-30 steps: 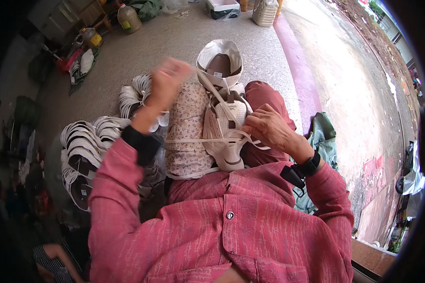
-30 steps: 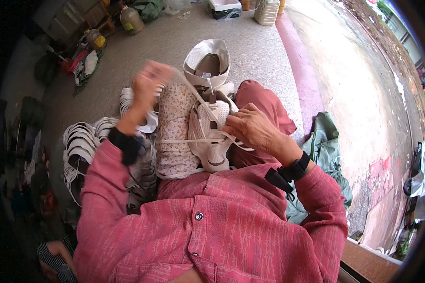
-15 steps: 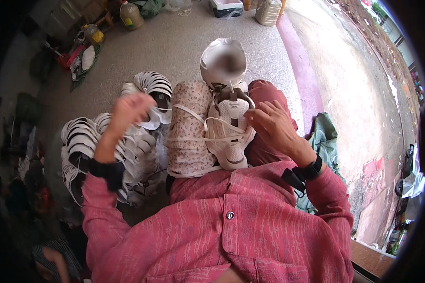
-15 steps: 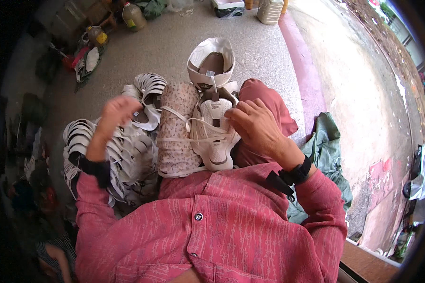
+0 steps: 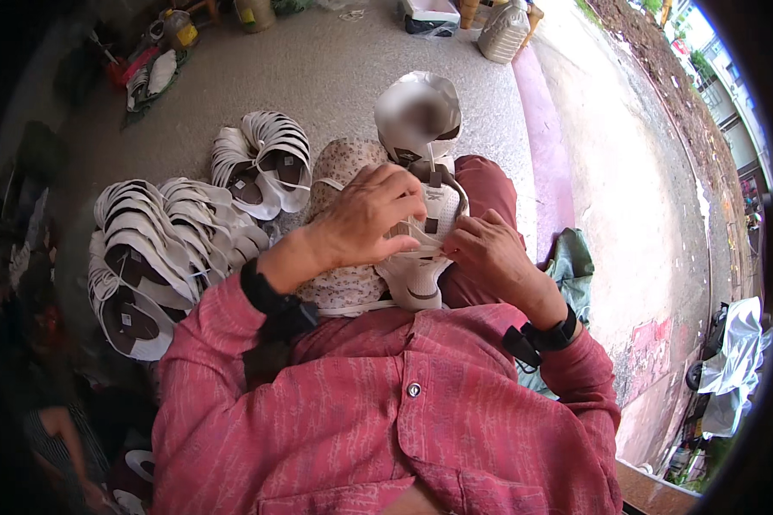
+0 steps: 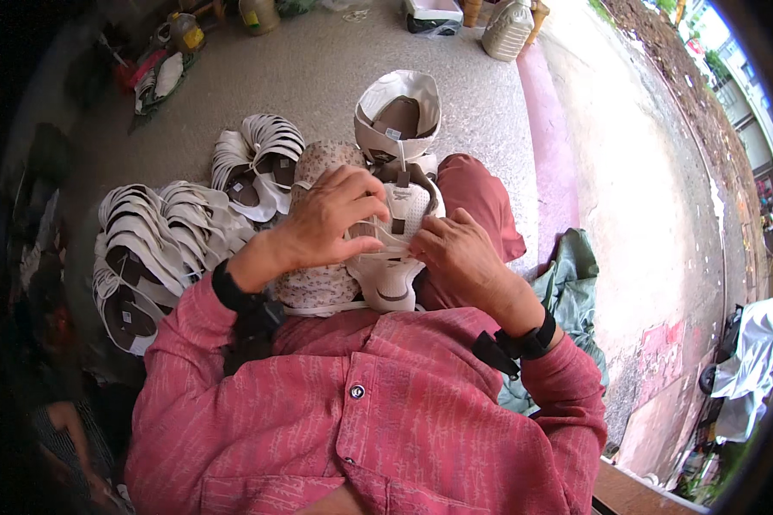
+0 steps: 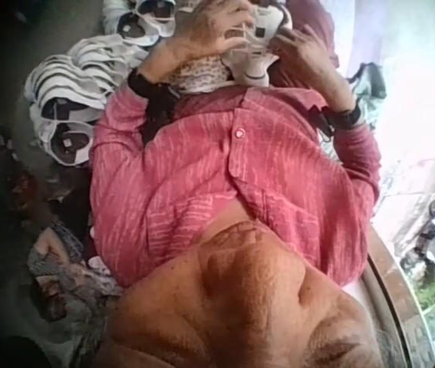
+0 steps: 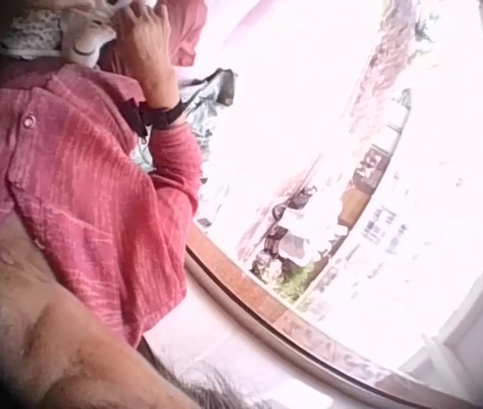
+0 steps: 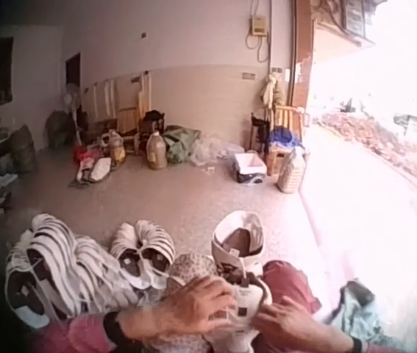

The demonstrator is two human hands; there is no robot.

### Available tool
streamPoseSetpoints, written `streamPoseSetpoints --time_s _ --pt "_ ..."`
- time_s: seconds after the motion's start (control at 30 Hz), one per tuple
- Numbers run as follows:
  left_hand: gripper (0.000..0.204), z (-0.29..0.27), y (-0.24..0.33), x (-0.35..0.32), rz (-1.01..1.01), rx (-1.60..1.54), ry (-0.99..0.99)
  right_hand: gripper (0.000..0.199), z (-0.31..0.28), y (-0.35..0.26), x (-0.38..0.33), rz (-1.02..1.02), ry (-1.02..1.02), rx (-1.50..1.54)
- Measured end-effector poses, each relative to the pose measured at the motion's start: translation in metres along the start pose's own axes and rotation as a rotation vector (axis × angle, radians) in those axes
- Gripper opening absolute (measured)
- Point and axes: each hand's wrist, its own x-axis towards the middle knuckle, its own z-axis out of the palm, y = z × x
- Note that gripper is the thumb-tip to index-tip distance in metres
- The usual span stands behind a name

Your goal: The recorder is lacing a white sneaker while sitting on the floor in a workspace filled with shoe components.

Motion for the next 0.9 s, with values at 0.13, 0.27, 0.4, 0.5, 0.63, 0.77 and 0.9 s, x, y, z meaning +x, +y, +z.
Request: streamPoseSetpoints --time_s 0.13,0.27,0.4,0.5,0.63,0.77,0.9 --pt "0.023 0.020 -0.018 0.017 0.085 -0.063 -0.092 0.010 0.008 -0.001 -0.007 -0.009 -0.013 -0.002" --pt "0.023 0.025 -0.025 0.023 -0.004 -0.160 -0.212 0.017 0.021 0.001 -0.015 -0.057 0.158 -0.268" --pt "0.026 0.030 -0.035 0.025 0.018 -0.198 -0.191 0.016 0.022 0.000 -0.010 -0.167 0.304 -0.304" --pt "0.031 0.026 -0.033 0.031 -0.478 -0.747 -0.340 0.016 0.010 -0.002 -0.003 -0.250 0.279 -0.173" --pt "0.027 0.034 -0.045 0.029 -0.733 -1.195 -0.185 0.018 0.005 0.001 0.000 -0.216 0.209 0.005" --pt "0.024 0.032 -0.032 0.022 -0.585 -0.938 0.096 0.018 0.008 -0.001 0.016 0.014 0.231 0.173" --pt "0.029 -0.010 0.003 -0.015 -0.553 -0.436 0.152 0.011 0.011 0.000 0.024 0.116 0.224 0.147"
